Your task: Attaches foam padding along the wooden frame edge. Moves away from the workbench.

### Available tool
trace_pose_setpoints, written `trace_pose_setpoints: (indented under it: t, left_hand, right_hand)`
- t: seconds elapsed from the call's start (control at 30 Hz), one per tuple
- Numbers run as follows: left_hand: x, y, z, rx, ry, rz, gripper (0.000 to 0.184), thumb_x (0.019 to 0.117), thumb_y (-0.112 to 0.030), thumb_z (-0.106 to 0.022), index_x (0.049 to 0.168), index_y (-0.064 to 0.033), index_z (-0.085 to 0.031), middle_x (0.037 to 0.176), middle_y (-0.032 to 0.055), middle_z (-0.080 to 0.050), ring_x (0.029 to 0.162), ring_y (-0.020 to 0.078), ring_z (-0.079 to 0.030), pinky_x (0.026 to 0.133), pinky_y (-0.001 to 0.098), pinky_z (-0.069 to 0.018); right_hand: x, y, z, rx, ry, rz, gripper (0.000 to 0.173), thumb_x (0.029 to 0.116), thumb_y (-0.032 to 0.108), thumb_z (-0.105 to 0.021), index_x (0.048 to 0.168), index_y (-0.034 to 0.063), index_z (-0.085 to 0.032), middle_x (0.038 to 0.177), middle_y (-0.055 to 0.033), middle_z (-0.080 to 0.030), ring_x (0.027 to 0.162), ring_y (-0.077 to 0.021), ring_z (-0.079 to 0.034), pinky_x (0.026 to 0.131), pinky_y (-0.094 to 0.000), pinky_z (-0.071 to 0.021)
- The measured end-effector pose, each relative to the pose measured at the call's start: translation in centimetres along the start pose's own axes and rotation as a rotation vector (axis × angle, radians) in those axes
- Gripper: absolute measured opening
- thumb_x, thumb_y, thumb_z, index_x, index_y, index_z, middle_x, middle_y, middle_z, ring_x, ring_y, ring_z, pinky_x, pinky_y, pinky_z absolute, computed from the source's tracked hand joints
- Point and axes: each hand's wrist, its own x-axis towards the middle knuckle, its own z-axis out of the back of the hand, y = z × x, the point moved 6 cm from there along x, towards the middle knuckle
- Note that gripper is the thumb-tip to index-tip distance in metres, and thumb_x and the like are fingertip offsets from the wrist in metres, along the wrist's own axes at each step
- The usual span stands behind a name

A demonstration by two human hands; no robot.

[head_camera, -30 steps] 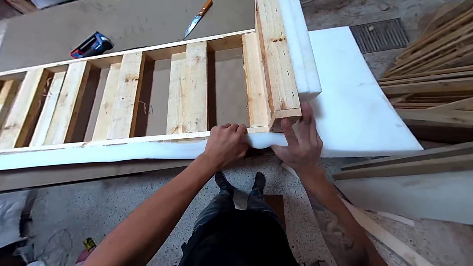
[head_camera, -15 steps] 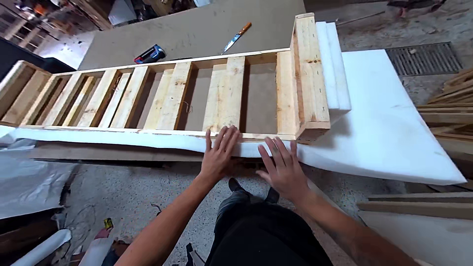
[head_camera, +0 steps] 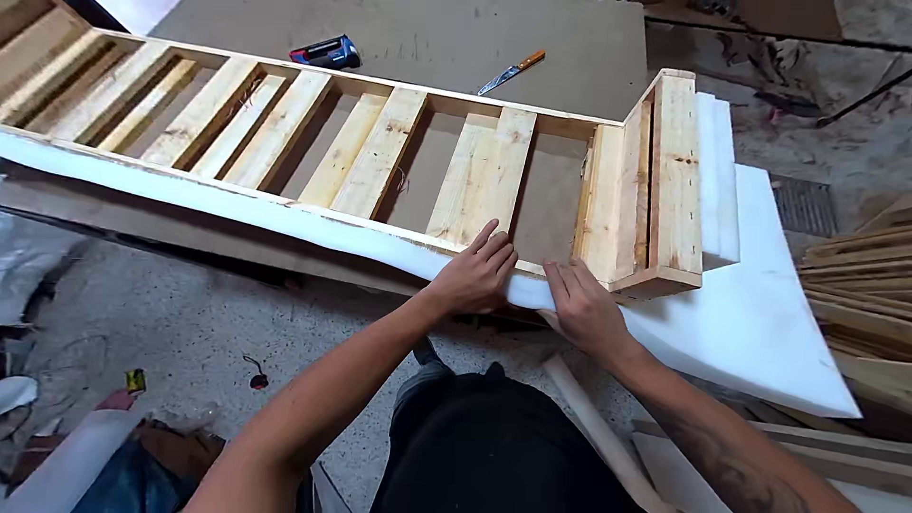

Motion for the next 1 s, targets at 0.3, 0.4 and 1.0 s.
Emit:
trace_pose_setpoints:
  t: [0.3,0.4,1.0]
  left_hand:
    - [1.3,-0.2,0.6,-0.045,-0.083,0.042,0.039,0.0986,-0.032,-0.055,0.110,0.0011,-0.072,0.112,0.0131,-0.074,0.129,0.0319,-0.059,0.128,0.0602,-0.0126]
    - [-1.5,0.5,2.3,-0.109,-0.001,0.175,0.082,0.0891,-0.066,-0.063,0.147,-0.0092,-0.054,0.154,0.0073,-0.051,0.149,0.0278,-0.039,0.125,0.0676,-0.0084]
    - [-8.1,8.6,1.3,0.057,-0.144,0.276,0.046,0.0802,-0.042,-0.071,0.106,-0.0038,-0.070,0.092,0.0102,-0.071,0.086,0.0280,-0.069,0.076,0.0411,-0.0565]
  right_hand:
    - [1.9,-1.1,0.9,0.277,0.062,-0.180,0.046,0.0879,0.027,-0.078,0.127,0.0059,-0.065,0.105,-0.0118,-0.068,0.101,-0.0295,-0.067,0.087,-0.0447,-0.0571]
    - [2.3,1.7,2.4,0.254,0.067,-0.180,0.105,0.0750,0.051,-0.087,0.158,0.0069,-0.039,0.142,-0.0178,-0.056,0.133,-0.0344,-0.053,0.114,-0.0529,-0.0420]
    - [7.4,5.8,-2.0,0.054,-0.336,-0.111,0.060,0.0995,0.054,-0.060,0.129,0.0029,-0.069,0.118,-0.0162,-0.071,0.100,-0.0287,-0.069,0.080,-0.0410,-0.0565]
